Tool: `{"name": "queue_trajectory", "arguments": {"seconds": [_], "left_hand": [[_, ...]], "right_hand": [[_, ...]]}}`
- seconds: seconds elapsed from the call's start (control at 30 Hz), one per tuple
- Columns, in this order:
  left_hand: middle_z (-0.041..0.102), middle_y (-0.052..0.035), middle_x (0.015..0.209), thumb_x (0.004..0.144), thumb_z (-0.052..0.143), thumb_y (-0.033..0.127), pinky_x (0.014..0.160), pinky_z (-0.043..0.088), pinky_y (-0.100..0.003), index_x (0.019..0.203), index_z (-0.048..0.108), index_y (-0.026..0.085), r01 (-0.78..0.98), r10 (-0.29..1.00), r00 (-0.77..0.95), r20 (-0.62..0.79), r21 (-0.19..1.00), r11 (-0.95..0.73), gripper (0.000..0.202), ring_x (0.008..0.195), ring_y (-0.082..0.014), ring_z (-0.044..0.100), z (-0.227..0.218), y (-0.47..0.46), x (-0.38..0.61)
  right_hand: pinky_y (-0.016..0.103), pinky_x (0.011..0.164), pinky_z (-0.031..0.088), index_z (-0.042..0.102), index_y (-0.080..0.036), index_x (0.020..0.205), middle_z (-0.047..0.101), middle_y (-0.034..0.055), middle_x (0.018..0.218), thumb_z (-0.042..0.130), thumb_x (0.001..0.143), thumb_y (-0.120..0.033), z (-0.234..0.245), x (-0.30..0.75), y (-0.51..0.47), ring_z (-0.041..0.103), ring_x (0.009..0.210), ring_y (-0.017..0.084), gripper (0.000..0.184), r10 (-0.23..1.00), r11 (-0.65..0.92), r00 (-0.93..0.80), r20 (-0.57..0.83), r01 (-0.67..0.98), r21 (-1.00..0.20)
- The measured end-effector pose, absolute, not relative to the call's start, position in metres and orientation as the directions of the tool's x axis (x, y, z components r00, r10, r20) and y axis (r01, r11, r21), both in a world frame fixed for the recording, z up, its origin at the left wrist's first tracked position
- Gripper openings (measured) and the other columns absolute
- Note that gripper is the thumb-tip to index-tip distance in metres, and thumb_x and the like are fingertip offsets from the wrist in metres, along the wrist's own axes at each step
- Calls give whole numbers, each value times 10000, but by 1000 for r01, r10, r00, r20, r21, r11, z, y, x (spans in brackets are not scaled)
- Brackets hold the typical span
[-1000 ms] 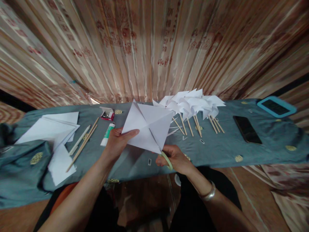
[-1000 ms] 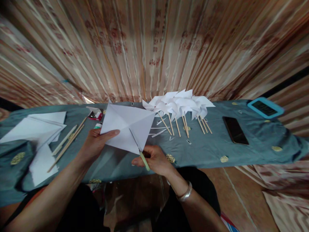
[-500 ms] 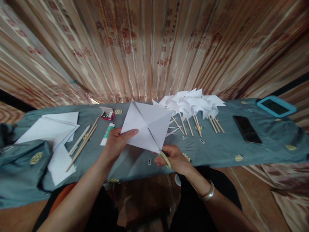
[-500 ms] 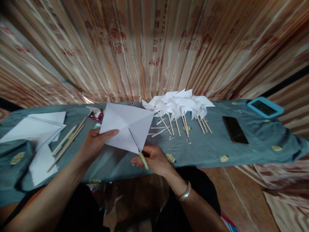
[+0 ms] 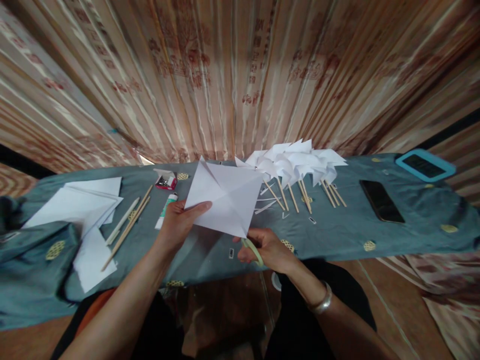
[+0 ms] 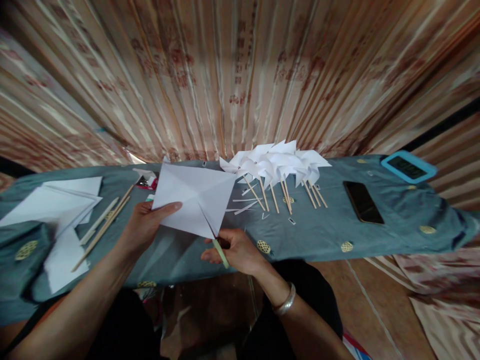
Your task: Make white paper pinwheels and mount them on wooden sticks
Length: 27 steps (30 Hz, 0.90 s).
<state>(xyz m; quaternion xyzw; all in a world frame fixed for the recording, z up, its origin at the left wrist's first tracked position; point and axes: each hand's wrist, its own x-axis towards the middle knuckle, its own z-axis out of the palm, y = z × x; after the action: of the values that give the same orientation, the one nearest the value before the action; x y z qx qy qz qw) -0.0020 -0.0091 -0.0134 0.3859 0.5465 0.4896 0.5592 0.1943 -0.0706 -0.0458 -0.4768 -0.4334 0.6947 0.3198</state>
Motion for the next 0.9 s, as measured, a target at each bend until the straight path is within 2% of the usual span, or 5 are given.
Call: {"name": "queue_trajectory", "arguments": {"seconds": [0.23, 0.37, 0.47, 0.7, 0.9], "left_hand": [[721, -49, 622, 423, 863, 291, 524, 499, -269, 596, 715, 132, -169, 948, -207, -242, 963, 209, 279, 519, -178, 630, -11, 2, -19], [717, -49, 618, 423, 866, 307, 523, 492, -267, 604, 717, 131, -126, 950, -225, -216, 973, 191, 294, 520, -176, 627, -10, 5, -29], [709, -51, 590, 421, 863, 318, 486, 472, -253, 577, 719, 130, -81, 948, -210, -240, 970, 228, 283, 492, -168, 613, -12, 5, -32], [729, -66, 631, 450, 845, 340, 523, 498, -279, 618, 749, 144, 44, 943, 42, -329, 944, 327, 275, 535, -191, 630, -14, -9, -18], [723, -66, 616, 498, 819, 354, 515, 492, -276, 627, 749, 148, 142, 887, 210, -411, 910, 388, 253, 523, -191, 625, -23, -17, -9]], "right_hand": [[195, 454, 284, 660, -140, 843, 473, -81, 546, 825, 562, -508, -42, 213, -67, 383, 500, 48, 491, 831, -330, -420, -365, 155, -931], [222, 490, 369, 655, -130, 880, 555, -41, 578, 806, 583, -536, -40, 237, -59, 471, 521, 81, 525, 827, -319, -458, -327, 98, -943], [252, 534, 434, 671, -155, 910, 638, 1, 632, 774, 625, -558, -38, 254, -51, 538, 546, 111, 505, 908, -233, -349, -233, 43, -972], [256, 576, 463, 672, -216, 934, 700, -3, 730, 805, 613, -469, -40, 264, -34, 598, 624, 136, 430, 991, 22, 130, 17, -38, -999], [304, 704, 502, 645, -238, 1025, 726, 15, 872, 866, 533, -318, -38, 256, -36, 658, 775, 180, 545, 997, 76, 17, 78, 93, -993]]}}
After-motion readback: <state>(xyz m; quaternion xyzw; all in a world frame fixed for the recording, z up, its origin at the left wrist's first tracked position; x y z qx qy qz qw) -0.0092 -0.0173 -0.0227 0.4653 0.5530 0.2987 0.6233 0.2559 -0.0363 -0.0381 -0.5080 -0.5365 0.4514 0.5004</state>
